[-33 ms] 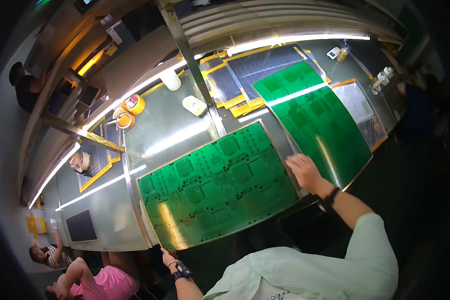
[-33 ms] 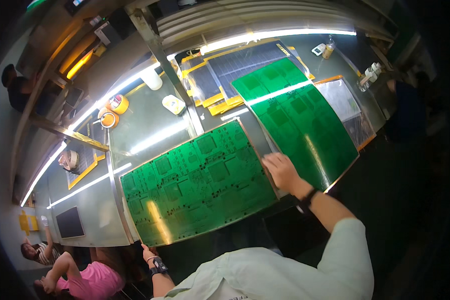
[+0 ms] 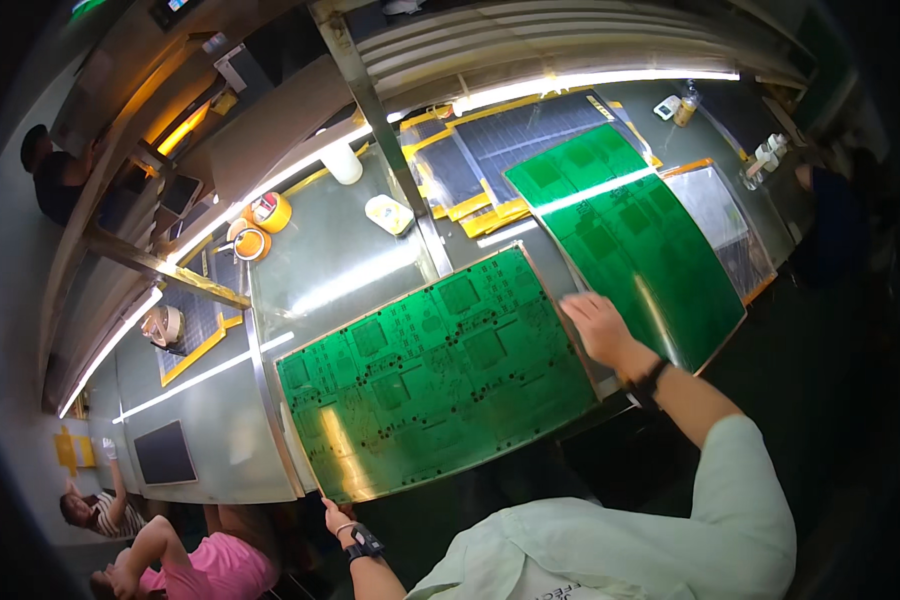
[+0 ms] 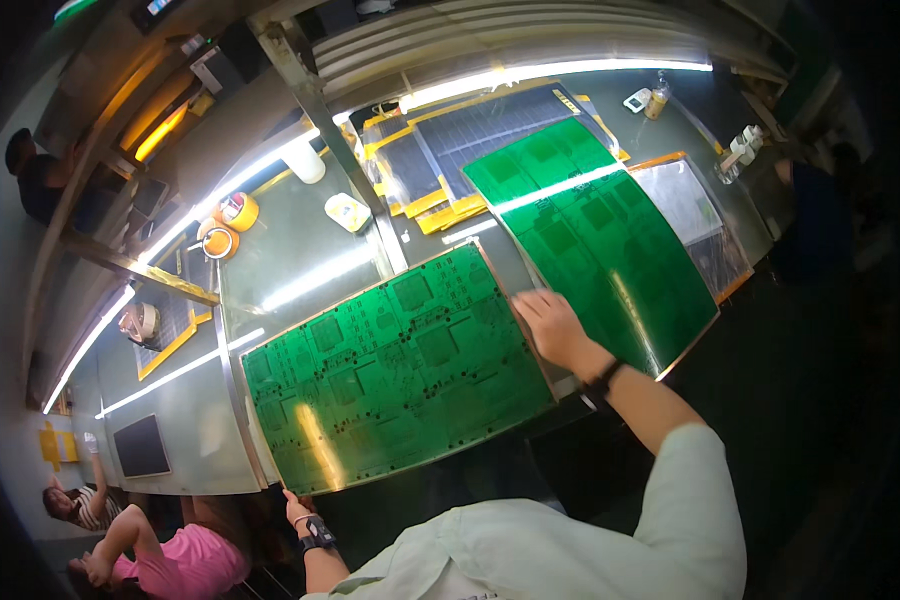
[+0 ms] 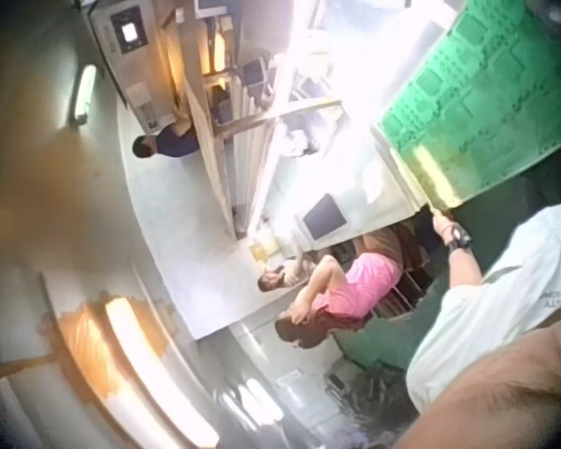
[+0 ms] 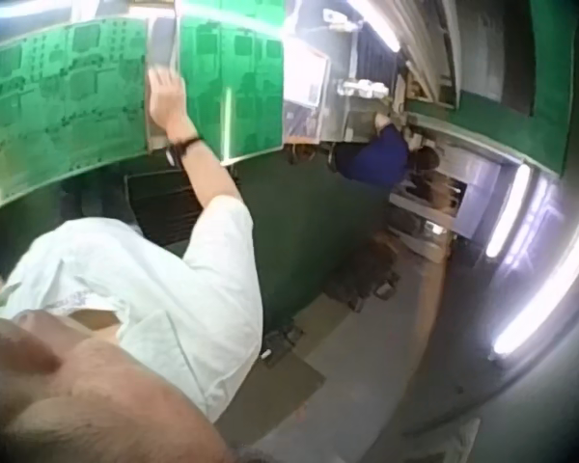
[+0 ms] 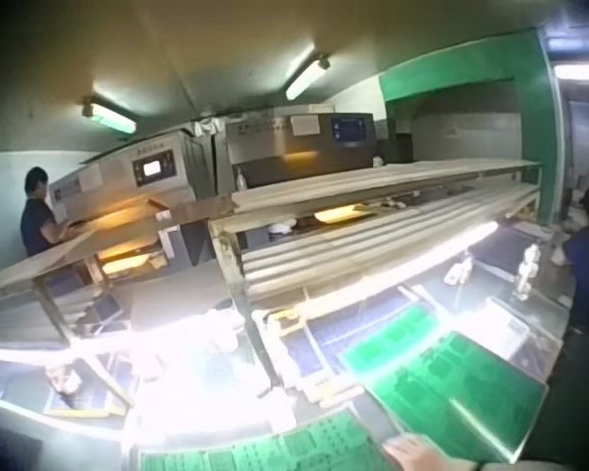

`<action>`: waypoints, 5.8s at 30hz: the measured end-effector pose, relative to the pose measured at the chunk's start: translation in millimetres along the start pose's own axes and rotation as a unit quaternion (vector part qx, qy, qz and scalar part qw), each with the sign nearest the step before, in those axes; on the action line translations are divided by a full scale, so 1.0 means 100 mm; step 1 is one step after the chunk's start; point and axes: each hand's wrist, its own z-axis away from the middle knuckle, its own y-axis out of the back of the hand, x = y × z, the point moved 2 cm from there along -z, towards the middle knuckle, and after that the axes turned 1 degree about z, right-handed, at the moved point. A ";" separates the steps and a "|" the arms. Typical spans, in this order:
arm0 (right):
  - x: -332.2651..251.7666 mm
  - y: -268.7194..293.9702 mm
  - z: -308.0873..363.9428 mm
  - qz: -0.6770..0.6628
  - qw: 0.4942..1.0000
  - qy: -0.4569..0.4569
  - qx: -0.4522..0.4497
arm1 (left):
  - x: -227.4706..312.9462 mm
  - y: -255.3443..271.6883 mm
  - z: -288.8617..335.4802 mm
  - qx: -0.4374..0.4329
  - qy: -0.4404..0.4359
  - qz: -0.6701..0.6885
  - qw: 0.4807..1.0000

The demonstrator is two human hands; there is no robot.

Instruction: Inspecting and organizing large green circuit board panels on a light table.

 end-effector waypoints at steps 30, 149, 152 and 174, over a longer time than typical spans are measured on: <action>0.40 -0.19 -0.31 0.090 0.978 0.145 -0.116 | 0.22 -0.82 1.39 -0.233 0.101 0.084 0.964; -1.30 3.57 1.01 0.148 0.973 -0.060 0.167 | 0.12 -4.68 2.41 -0.670 0.330 -0.152 0.647; -1.40 3.49 0.85 0.166 0.969 -0.030 0.180 | 0.14 -4.55 2.57 -0.710 0.265 -0.291 0.584; -1.49 -0.39 1.98 -0.465 0.676 -0.565 0.091 | 2.07 -0.82 -0.79 -0.419 0.157 -0.285 0.848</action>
